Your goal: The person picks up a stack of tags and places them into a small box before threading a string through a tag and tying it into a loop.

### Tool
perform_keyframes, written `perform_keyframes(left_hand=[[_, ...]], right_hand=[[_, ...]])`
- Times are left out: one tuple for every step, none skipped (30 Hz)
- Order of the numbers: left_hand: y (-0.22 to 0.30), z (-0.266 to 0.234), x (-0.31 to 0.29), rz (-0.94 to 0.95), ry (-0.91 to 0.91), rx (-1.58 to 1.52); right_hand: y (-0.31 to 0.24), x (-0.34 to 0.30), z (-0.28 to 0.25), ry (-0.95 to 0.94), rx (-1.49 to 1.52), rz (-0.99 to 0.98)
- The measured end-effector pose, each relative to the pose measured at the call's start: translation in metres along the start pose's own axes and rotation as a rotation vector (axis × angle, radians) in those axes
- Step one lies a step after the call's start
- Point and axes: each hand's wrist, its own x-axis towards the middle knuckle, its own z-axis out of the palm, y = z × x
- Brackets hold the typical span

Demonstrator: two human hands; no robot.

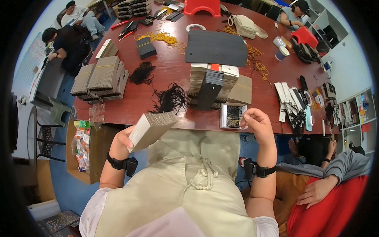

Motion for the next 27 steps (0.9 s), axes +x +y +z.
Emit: perform_keyframes(left_hand=[[-0.005, -0.002, -0.001, 0.065, 0.010, -0.052], [-0.008, -0.003, -0.007, 0.067, 0.021, -0.045], [-0.005, 0.001, -0.009, 0.098, 0.005, -0.102], [-0.003, 0.005, -0.009, 0.131, -0.011, -0.157], [-0.001, 0.009, -0.005, 0.163, -0.001, -0.160], [-0.001, 0.009, -0.005, 0.165, 0.008, -0.150], [-0.001, 0.007, -0.004, 0.142, -0.022, -0.132], [-0.001, 0.004, -0.003, 0.118, -0.053, -0.114], [0.000, 0.005, 0.002, 0.114, -0.074, -0.117], [0.002, 0.005, 0.004, 0.116, -0.070, -0.113], [0.003, 0.005, 0.007, 0.113, -0.114, -0.079], [0.005, 0.005, 0.012, 0.101, -0.169, -0.047], [0.009, 0.011, 0.012, 0.097, -0.163, -0.047], [0.013, 0.017, 0.012, 0.087, -0.133, 0.035], [0.017, 0.024, 0.011, 0.085, -0.096, 0.116], [0.019, 0.026, 0.014, 0.087, -0.088, 0.115], [0.021, 0.029, 0.022, 0.179, -0.129, 0.266], [0.023, 0.033, 0.027, 0.268, -0.162, 0.420], [0.027, 0.038, 0.031, 0.252, -0.179, 0.465], [0.031, 0.044, 0.034, 0.243, -0.190, 0.464], [0.035, 0.049, 0.035, 0.233, -0.179, 0.596], [0.038, 0.052, 0.041, 0.222, -0.181, 0.720], [0.040, 0.057, 0.047, 0.214, -0.201, 0.715], [0.042, 0.065, 0.049, 0.186, -0.167, 0.768], [0.043, 0.072, 0.051, 0.162, -0.130, 0.823], [0.043, 0.077, 0.055, 0.161, -0.137, 0.827], [0.044, 0.080, 0.057, 0.162, -0.129, 0.881]], right_hand=[[0.003, 0.002, 0.004, 0.017, -0.014, 0.031], [0.005, 0.004, 0.008, 0.033, -0.029, 0.060], [0.009, 0.006, 0.005, 0.027, -0.026, 0.053], [0.015, 0.009, -0.002, 0.059, -0.077, 0.052], [0.018, 0.014, -0.010, 0.091, -0.128, 0.050], [0.020, 0.019, -0.017, 0.120, -0.187, 0.066], [0.015, 0.028, -0.024, 0.191, -0.249, 0.169], [0.008, 0.039, -0.032, 0.263, -0.312, 0.273], [0.011, 0.054, -0.050, 0.308, -0.374, 0.201], [0.003, 0.070, -0.053, 0.292, -0.417, 0.099], [-0.004, 0.080, -0.055, 0.399, -0.383, 0.044], [0.004, 0.097, -0.077, 0.444, -0.596, -0.213], [-0.003, 0.103, -0.075, 0.647, -1.155, -0.562], [-0.013, 0.103, -0.074, 0.831, -1.714, -0.923], [-0.034, 0.093, -0.046, 0.823, -1.706, -0.926], [-0.059, 0.072, 0.004, 0.724, -1.330, -0.695], [-0.075, 0.046, 0.038, 0.625, -0.967, -0.463], [-0.072, 0.024, 0.051, 0.403, -0.779, -0.389], [-0.066, 0.005, 0.074, 0.144, -0.474, -0.429], [-0.069, -0.003, 0.099, -0.084, -0.579, -0.535], [-0.073, -0.010, 0.120, -0.200, -0.702, -0.440], [-0.075, -0.013, 0.132, -0.308, -0.826, -0.332], [-0.066, -0.011, 0.139, -0.289, -0.827, -0.321], [-0.051, -0.008, 0.143, -0.271, -0.751, -0.378], [-0.042, -0.007, 0.143, -0.255, -0.675, -0.439], [-0.041, -0.009, 0.139, -0.247, -0.676, -0.441], [-0.041, -0.010, 0.132, -0.296, -0.649, -0.440]])
